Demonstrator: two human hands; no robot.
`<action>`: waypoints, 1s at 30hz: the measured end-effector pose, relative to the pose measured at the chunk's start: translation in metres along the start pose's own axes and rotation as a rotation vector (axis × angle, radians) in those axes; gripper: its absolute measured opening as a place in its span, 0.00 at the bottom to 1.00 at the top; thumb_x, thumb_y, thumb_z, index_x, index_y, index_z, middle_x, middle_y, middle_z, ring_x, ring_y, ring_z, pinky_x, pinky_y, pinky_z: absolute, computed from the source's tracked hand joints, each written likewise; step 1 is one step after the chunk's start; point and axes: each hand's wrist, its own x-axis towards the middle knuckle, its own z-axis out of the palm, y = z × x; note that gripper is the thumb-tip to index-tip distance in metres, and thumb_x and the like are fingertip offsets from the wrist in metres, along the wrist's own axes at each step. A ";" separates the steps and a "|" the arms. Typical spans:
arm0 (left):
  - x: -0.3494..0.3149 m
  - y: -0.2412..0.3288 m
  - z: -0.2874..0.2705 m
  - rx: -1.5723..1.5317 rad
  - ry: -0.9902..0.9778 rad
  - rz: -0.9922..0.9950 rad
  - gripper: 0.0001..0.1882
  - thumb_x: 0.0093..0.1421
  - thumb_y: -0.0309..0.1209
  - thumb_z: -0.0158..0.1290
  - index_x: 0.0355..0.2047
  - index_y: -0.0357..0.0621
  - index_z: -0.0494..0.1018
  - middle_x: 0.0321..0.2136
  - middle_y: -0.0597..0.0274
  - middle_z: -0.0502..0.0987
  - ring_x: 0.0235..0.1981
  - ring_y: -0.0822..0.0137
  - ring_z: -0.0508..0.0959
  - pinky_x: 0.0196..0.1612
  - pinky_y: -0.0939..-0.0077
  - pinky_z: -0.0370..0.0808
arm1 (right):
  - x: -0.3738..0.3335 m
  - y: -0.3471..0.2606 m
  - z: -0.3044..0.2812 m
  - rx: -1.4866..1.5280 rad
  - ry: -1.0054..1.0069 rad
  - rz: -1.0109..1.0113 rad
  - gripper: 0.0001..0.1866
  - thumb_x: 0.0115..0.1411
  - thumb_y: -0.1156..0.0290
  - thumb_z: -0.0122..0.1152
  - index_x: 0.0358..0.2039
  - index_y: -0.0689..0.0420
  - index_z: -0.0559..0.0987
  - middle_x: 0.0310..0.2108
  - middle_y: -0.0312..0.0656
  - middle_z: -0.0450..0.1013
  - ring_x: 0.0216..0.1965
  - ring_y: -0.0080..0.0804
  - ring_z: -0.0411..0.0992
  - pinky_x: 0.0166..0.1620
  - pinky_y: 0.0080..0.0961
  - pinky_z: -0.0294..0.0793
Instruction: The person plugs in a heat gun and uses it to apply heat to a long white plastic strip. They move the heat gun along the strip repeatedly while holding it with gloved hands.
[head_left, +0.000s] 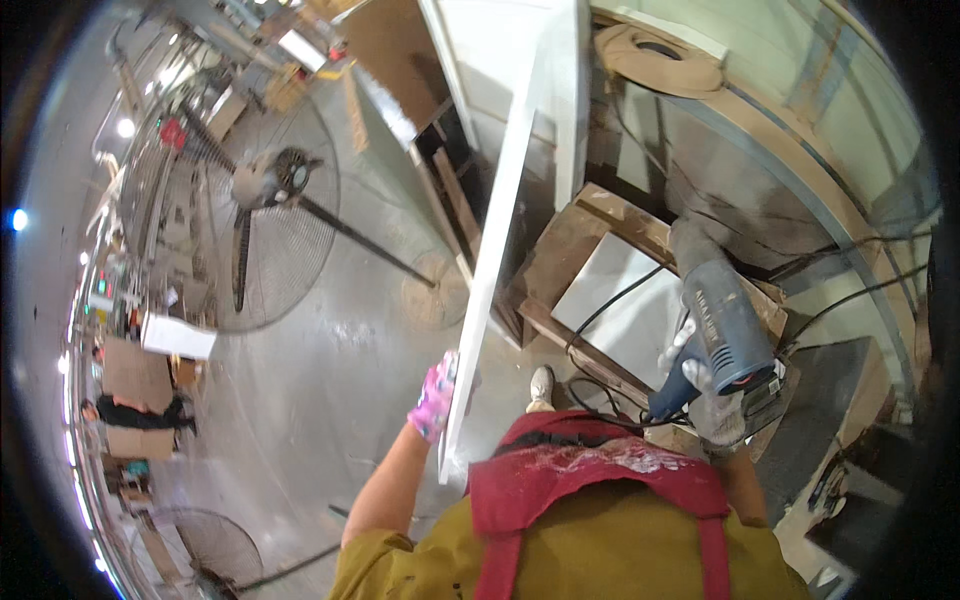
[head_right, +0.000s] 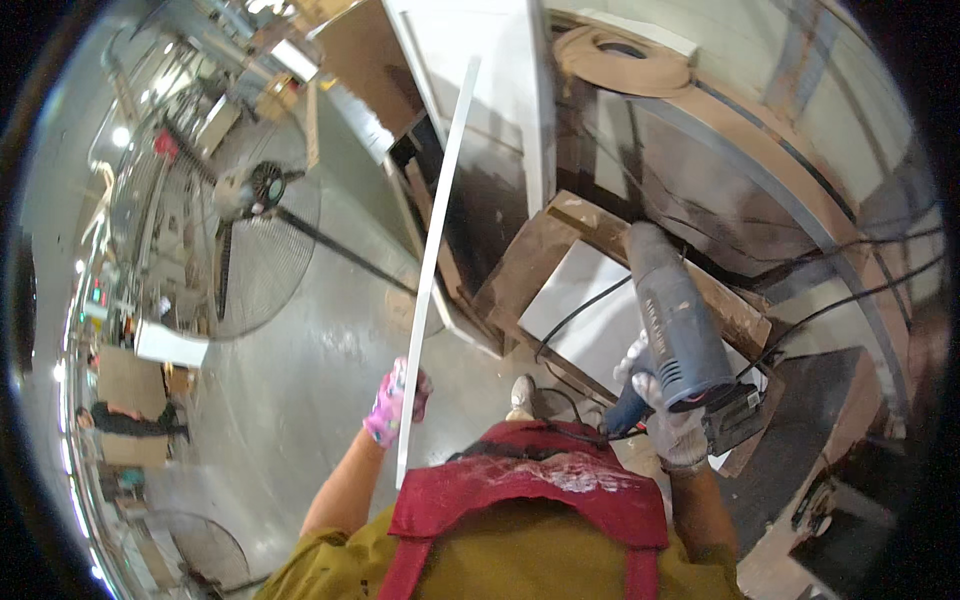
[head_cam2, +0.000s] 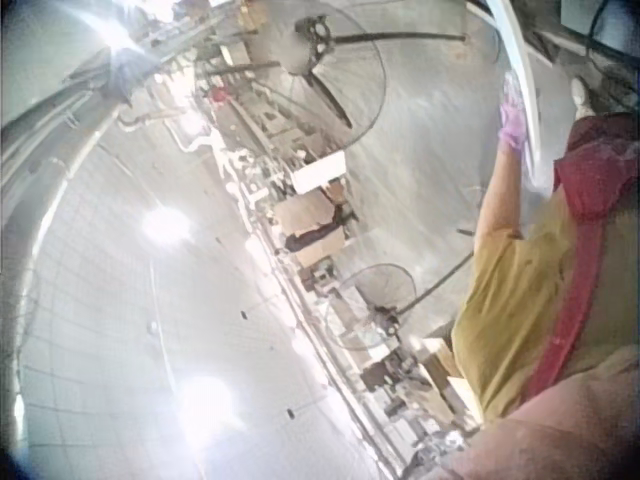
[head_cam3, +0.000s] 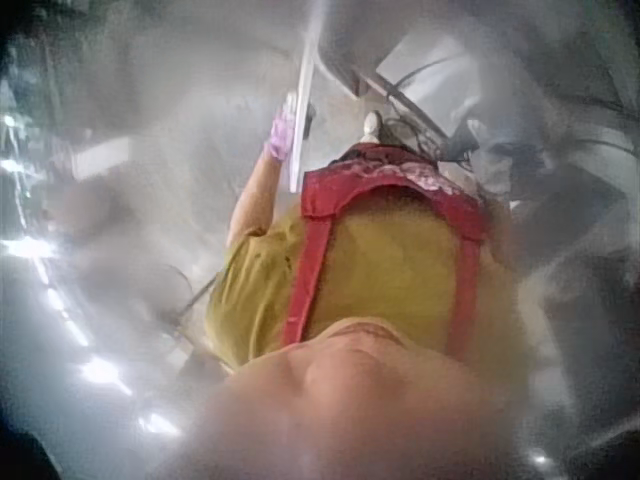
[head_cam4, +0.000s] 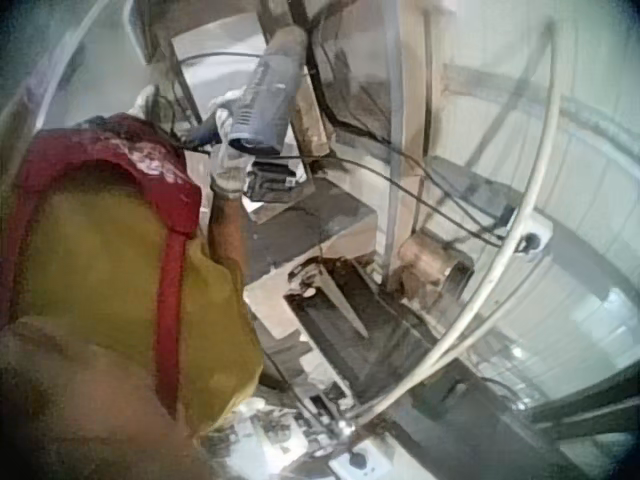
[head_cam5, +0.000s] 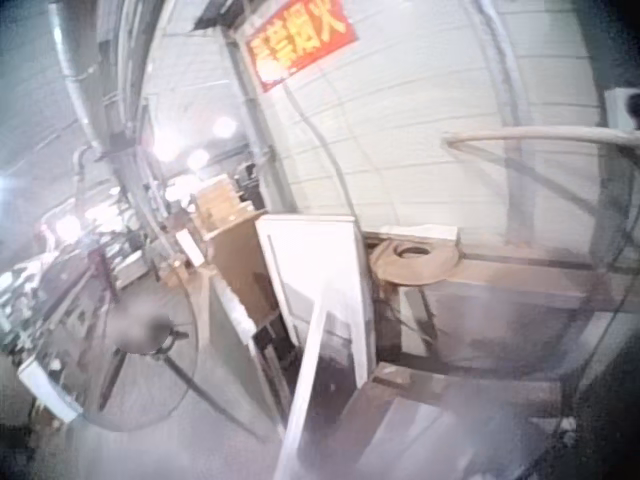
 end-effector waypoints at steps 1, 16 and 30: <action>0.003 0.011 0.004 -0.092 -0.051 -0.025 0.12 0.63 0.40 0.54 0.36 0.45 0.69 0.20 0.65 0.70 0.13 0.73 0.68 0.15 0.76 0.65 | 0.007 -0.007 0.006 -0.025 -0.063 -0.004 0.26 0.62 0.78 0.57 0.59 0.57 0.64 0.53 0.43 0.65 0.54 0.35 0.67 0.60 0.39 0.68; 0.078 0.066 0.058 -1.219 -1.131 -0.084 0.27 0.64 0.41 0.55 0.52 0.29 0.67 0.23 0.63 0.73 0.19 0.70 0.76 0.21 0.75 0.74 | 0.016 -0.028 0.069 -0.209 -0.110 -0.086 0.31 0.57 0.70 0.61 0.59 0.56 0.61 0.46 0.38 0.63 0.48 0.30 0.64 0.56 0.34 0.67; 0.084 0.064 0.034 -1.142 -0.788 -0.111 0.34 0.63 0.65 0.44 0.37 0.41 0.73 0.17 0.56 0.75 0.12 0.66 0.75 0.10 0.74 0.71 | 0.014 -0.021 0.065 -0.294 0.136 -0.163 0.30 0.57 0.68 0.60 0.60 0.56 0.63 0.46 0.40 0.66 0.47 0.33 0.67 0.56 0.39 0.70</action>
